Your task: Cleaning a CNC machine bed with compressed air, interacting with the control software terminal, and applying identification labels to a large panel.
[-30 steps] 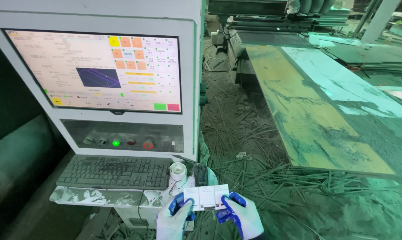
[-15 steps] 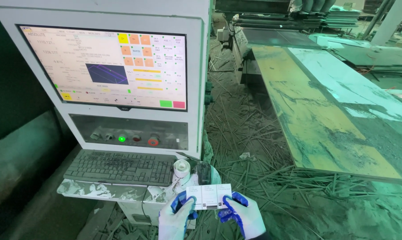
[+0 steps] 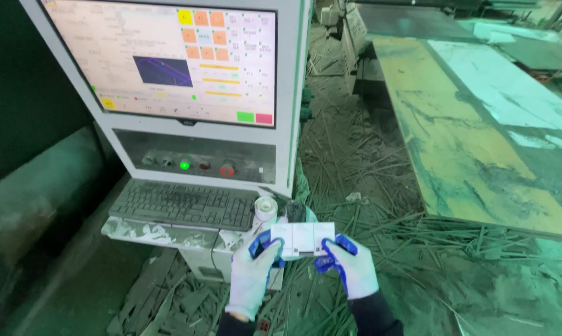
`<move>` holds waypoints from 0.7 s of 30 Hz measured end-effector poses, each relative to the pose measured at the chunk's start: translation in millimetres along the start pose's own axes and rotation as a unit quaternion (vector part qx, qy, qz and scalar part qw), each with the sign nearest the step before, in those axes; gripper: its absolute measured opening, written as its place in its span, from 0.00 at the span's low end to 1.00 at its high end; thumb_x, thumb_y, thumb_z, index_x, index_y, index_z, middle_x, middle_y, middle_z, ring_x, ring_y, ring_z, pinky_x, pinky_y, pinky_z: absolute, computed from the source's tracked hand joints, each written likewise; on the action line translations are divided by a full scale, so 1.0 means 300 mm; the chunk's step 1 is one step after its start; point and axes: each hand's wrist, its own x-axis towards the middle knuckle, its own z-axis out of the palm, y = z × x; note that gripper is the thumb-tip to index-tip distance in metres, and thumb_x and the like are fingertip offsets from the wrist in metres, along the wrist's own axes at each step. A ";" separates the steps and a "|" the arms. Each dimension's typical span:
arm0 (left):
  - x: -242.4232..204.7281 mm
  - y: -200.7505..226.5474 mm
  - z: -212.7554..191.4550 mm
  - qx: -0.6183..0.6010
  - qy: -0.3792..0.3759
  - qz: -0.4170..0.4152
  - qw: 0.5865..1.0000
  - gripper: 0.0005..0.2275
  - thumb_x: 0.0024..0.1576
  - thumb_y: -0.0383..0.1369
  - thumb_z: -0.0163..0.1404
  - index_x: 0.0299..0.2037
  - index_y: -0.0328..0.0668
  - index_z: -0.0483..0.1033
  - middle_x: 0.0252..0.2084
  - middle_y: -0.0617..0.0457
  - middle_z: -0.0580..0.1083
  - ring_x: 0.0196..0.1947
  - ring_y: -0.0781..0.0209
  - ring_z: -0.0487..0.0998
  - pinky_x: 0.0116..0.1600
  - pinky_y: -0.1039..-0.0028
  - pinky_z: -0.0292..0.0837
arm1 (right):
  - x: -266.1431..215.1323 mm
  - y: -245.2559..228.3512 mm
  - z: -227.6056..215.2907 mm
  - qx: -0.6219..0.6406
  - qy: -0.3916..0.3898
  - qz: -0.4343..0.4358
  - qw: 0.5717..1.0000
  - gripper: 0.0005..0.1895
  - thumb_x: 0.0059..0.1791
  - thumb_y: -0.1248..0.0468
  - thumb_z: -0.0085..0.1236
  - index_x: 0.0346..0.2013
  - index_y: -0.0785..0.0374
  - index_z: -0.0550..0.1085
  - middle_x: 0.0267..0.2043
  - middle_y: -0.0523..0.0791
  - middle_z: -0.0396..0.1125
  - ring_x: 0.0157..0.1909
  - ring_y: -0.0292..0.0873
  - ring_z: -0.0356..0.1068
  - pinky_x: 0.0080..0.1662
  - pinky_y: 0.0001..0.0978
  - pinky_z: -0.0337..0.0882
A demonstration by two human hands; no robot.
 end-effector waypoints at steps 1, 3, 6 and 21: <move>0.006 -0.020 -0.005 0.001 0.003 -0.006 1.000 0.22 0.65 0.23 0.61 0.71 0.36 0.86 0.61 0.40 0.91 0.52 0.54 0.91 0.49 0.69 0.94 | -0.004 0.003 -0.006 -0.001 0.001 0.006 1.000 0.12 0.57 0.77 0.67 0.53 0.85 0.85 0.37 0.68 0.81 0.25 0.57 0.77 0.33 0.49 0.84; 0.025 -0.054 -0.015 -0.046 -0.017 0.053 0.997 0.18 0.64 0.23 0.63 0.64 0.30 0.90 0.54 0.39 0.91 0.39 0.56 0.86 0.43 0.68 0.91 | -0.005 0.005 -0.011 -0.002 0.017 -0.021 1.000 0.08 0.56 0.76 0.70 0.47 0.84 0.85 0.31 0.66 0.80 0.24 0.56 0.77 0.32 0.50 0.84; 0.005 -0.035 -0.020 -0.035 -0.026 0.055 0.998 0.17 0.64 0.23 0.62 0.63 0.31 0.90 0.54 0.40 0.91 0.34 0.58 0.83 0.41 0.70 0.89 | -0.059 -0.034 0.007 -0.013 0.017 -0.007 1.000 0.13 0.57 0.75 0.68 0.52 0.85 0.85 0.35 0.66 0.81 0.26 0.55 0.77 0.33 0.48 0.84; 0.003 -0.080 -0.011 -0.069 -0.017 0.050 0.996 0.16 0.64 0.21 0.61 0.62 0.25 0.89 0.52 0.35 0.90 0.32 0.55 0.82 0.40 0.68 0.90 | -0.100 -0.055 -0.008 -0.001 0.021 -0.010 1.000 0.16 0.57 0.73 0.67 0.57 0.84 0.84 0.41 0.66 0.82 0.28 0.54 0.77 0.33 0.47 0.82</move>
